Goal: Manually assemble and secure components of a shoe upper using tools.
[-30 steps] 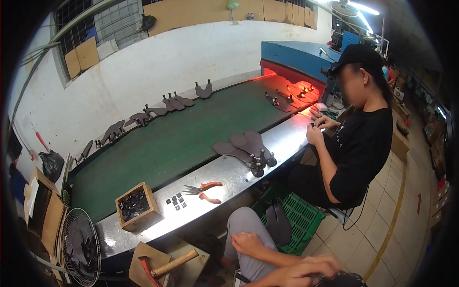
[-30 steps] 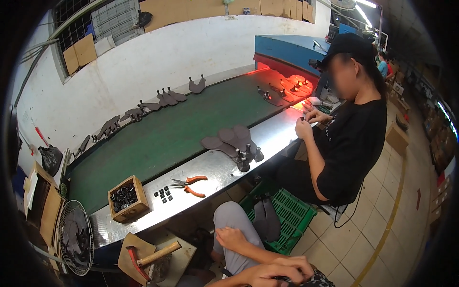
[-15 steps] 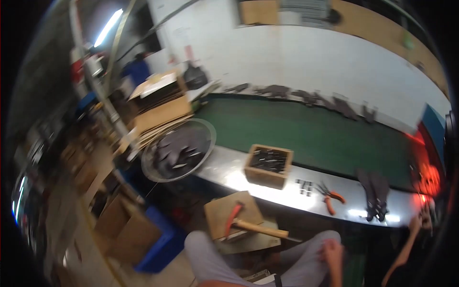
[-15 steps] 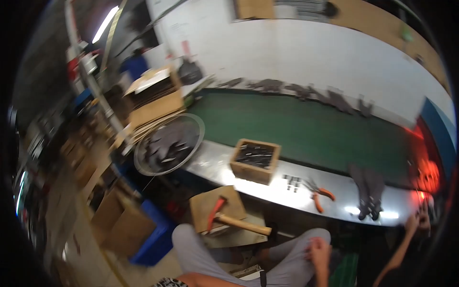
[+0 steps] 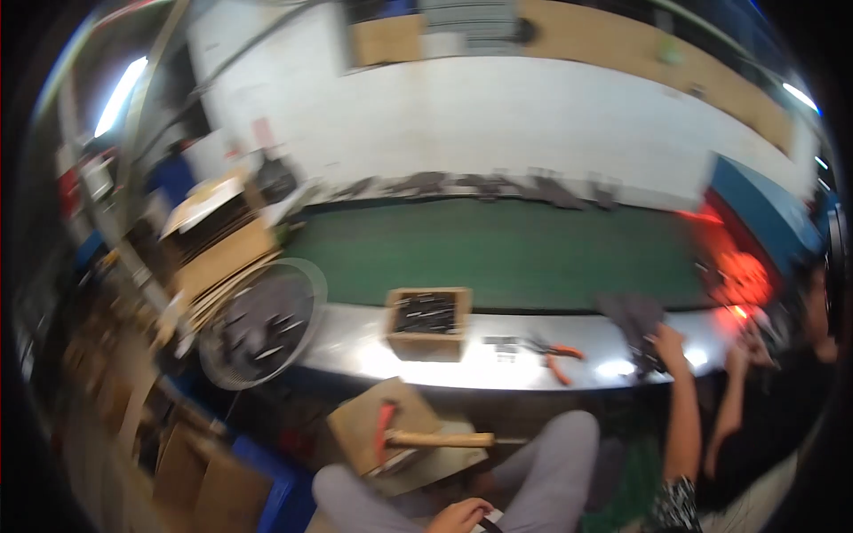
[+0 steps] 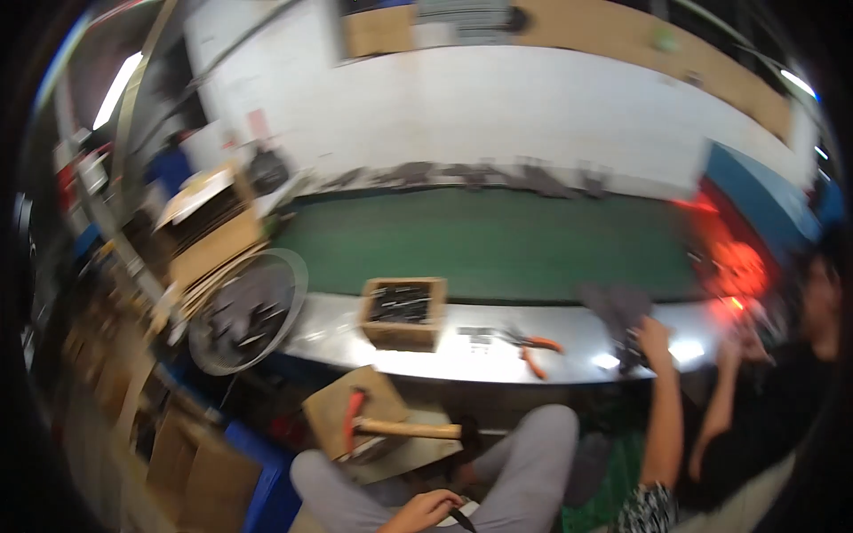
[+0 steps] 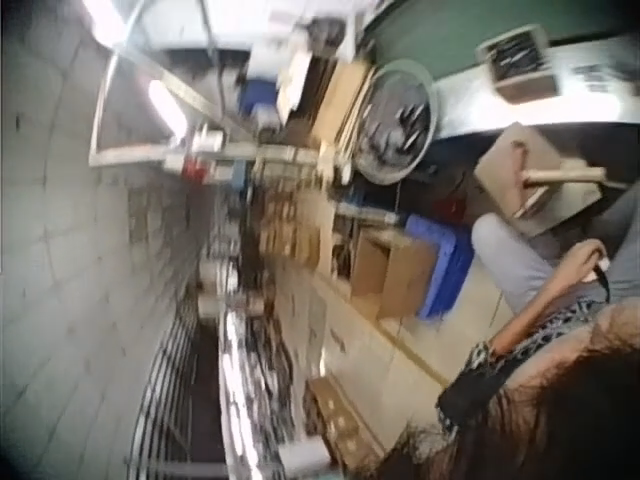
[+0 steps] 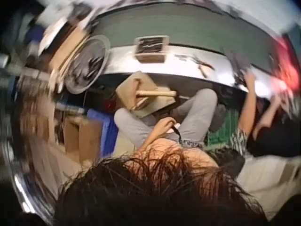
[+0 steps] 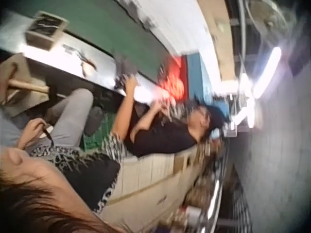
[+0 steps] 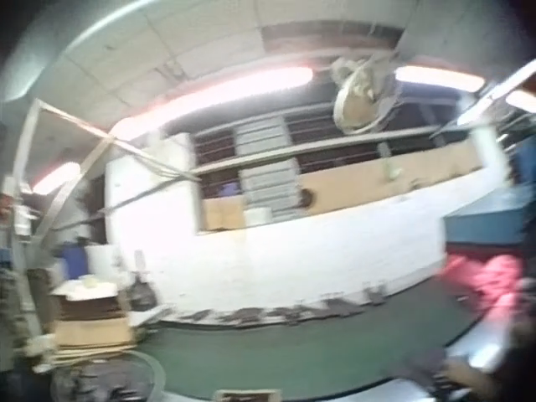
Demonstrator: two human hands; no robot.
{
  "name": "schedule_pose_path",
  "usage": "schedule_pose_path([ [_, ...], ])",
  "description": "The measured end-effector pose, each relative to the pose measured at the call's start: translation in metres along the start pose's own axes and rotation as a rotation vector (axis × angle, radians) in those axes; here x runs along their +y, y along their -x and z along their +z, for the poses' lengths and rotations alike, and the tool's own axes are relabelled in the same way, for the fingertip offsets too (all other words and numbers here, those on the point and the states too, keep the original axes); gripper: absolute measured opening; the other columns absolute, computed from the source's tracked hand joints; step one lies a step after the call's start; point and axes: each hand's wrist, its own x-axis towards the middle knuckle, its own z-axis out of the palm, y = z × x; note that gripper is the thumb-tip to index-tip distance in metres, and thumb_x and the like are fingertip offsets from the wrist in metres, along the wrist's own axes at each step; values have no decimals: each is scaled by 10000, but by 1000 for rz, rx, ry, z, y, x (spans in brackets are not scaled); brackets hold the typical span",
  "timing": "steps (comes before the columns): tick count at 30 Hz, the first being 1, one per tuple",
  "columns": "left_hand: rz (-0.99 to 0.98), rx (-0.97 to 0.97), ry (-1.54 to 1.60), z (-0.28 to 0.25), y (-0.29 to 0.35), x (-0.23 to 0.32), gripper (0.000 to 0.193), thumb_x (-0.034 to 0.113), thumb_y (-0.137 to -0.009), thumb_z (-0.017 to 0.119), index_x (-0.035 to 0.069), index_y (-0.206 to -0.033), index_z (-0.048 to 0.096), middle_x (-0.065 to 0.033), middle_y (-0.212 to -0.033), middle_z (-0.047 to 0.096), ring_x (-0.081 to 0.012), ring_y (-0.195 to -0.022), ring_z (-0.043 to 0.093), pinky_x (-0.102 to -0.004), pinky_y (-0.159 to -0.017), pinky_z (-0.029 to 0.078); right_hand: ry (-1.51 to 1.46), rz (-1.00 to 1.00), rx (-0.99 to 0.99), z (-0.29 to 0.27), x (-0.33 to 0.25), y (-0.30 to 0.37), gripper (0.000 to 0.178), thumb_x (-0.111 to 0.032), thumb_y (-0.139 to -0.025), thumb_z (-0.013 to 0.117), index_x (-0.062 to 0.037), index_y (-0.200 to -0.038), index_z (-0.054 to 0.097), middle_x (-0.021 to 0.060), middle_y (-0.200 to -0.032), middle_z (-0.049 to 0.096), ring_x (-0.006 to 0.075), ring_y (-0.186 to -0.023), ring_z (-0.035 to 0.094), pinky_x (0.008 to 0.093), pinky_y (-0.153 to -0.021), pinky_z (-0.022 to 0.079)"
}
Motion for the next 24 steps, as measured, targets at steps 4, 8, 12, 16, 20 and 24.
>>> schedule_pose_path([
  [4,105,-2,-56,-10,-25,36,134,61,-897,519,5,-950,629,-175,-904,639,-353,-859,625,-380,-765,491,488,478,-616,-64,-25,2,444,-502,-859,610,-70,-914,696,139,-908,703,336,-880,677,639,-859,410],
  [8,217,-106,56,5,-42,47,123,31,-892,518,8,-961,617,-181,-898,620,-368,-870,603,-401,-765,482,305,662,-431,-103,13,22,382,-423,-844,655,-51,-920,698,130,-960,698,315,-961,655,599,-937,350],
  [12,270,-79,44,10,-52,40,116,27,-882,530,7,-964,610,-179,-954,618,-368,-912,591,-413,-803,475,-193,647,13,-132,6,8,336,-346,-857,670,-12,-866,704,130,-759,680,187,-700,659,316,-629,473],
  [16,327,-118,124,10,-63,57,146,33,-885,541,4,-1013,606,-171,-1023,618,-349,-969,597,-387,-868,471,-756,565,302,-131,-62,-31,254,-228,-894,661,21,-940,673,87,-749,681,122,-680,646,266,-609,494],
  [20,485,98,66,9,-88,102,279,92,-909,580,-5,-1162,519,-166,-1165,577,-317,-984,603,-375,-868,473,-834,458,228,-130,-197,-42,240,-126,-868,706,14,-1035,606,86,-889,675,108,-834,657,250,-721,521],
  [24,585,542,182,-11,-118,130,626,161,-910,614,-13,-1423,301,-188,-1403,397,-290,-1296,407,-416,-1052,350,-924,37,85,-142,-325,-12,357,-166,-855,725,-27,-1151,581,101,-1064,651,161,-1040,621,294,-837,513],
])
